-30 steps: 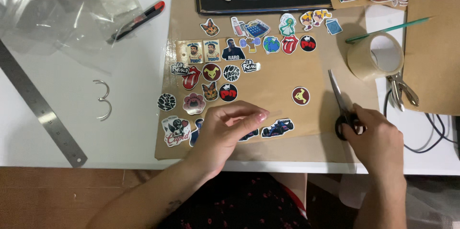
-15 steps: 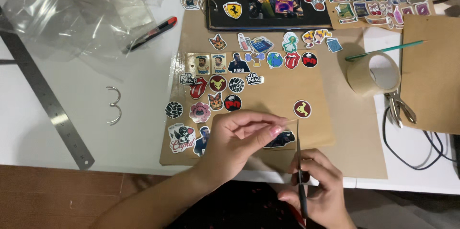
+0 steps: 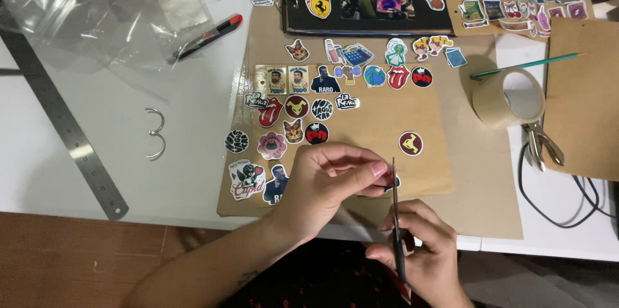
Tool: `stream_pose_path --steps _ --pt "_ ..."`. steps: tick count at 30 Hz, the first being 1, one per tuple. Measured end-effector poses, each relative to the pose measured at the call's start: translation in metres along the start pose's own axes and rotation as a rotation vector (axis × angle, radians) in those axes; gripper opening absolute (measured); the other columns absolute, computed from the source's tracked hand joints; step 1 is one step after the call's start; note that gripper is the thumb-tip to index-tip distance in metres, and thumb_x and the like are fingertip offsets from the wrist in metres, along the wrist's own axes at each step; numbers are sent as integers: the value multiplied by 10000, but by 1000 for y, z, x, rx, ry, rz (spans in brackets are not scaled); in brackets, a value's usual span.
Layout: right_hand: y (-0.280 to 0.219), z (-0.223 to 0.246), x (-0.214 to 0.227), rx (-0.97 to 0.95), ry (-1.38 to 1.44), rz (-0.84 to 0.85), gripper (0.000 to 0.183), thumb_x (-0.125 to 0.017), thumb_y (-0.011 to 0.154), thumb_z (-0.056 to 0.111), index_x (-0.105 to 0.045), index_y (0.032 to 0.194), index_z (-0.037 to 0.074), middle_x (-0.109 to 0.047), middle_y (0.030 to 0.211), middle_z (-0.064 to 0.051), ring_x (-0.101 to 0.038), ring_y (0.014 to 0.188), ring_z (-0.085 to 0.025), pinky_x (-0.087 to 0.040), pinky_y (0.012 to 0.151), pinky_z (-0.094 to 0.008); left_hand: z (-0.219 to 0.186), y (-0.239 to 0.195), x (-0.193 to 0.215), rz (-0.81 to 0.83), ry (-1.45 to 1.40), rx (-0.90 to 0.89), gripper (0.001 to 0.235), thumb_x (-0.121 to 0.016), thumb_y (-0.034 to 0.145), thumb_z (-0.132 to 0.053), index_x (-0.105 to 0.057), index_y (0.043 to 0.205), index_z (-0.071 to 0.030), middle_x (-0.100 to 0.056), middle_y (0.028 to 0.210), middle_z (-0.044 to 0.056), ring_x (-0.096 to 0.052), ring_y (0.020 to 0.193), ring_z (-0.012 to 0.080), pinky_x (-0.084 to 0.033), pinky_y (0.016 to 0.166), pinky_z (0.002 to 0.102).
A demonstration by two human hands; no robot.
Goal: The person uses scissors to cut the edges of various stickers on a cardboard surface. They trim the borders of several stickers, including a car and a circular design, and place the cut pieces back on the board.
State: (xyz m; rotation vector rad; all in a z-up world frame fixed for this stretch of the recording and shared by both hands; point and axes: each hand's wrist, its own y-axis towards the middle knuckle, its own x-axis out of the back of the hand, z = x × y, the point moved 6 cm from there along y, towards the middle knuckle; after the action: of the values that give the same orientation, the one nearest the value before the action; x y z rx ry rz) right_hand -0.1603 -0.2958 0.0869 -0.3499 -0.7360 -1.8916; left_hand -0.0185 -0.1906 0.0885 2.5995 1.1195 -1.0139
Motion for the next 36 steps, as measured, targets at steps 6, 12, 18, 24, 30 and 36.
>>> stream_pose_path --steps 6,12,18,24,30,36 --pt "-1 -2 -2 -28 12 -10 396 -805 683 451 -688 854 113 -647 864 -12 -514 553 -81 -441 541 -218 -2 -1 -1 -4 -9 45 174 -732 860 -75 -727 982 49 -762 922 192 -761 838 273 -665 745 339" --pt "-3 -3 -1 -39 -36 -35 365 -827 670 424 -685 823 126 -657 837 0 -588 691 -105 -460 584 -226 1 0 -1 -8 -15 28 165 -735 860 -45 -725 989 57 -759 907 197 -755 812 260 -672 729 341" --pt "-3 -5 1 -55 22 -32 369 -779 702 479 -673 794 138 -640 813 7 -556 646 -92 -441 600 -221 -3 -1 -3 45 11 38 176 -702 882 -114 -727 991 21 -767 1002 207 -773 914 327 -661 783 370" --pt "-3 -3 -6 -241 660 307 198 -772 629 213 -602 655 114 -565 708 -58 -448 594 -175 -348 576 -307 -19 -4 -9 173 -35 1 641 -604 946 -140 -346 1533 -128 -581 1396 287 -600 1288 392 -530 1048 444" --pt "-25 -9 -19 -499 1274 460 632 -958 776 509 -590 803 -4 -446 785 -150 -419 401 -69 -307 355 -157 -3 -2 -7 125 -96 66 631 -669 890 0 -444 1479 -30 -713 977 182 -740 927 353 -600 805 350" --pt "-31 -45 14 -333 1123 356 621 -966 833 420 -628 1066 -47 -550 1030 -162 -489 461 -75 -326 356 -189 3 0 4 28 -94 47 635 -728 838 -3 -447 1407 3 -722 971 205 -737 845 320 -635 837 426"
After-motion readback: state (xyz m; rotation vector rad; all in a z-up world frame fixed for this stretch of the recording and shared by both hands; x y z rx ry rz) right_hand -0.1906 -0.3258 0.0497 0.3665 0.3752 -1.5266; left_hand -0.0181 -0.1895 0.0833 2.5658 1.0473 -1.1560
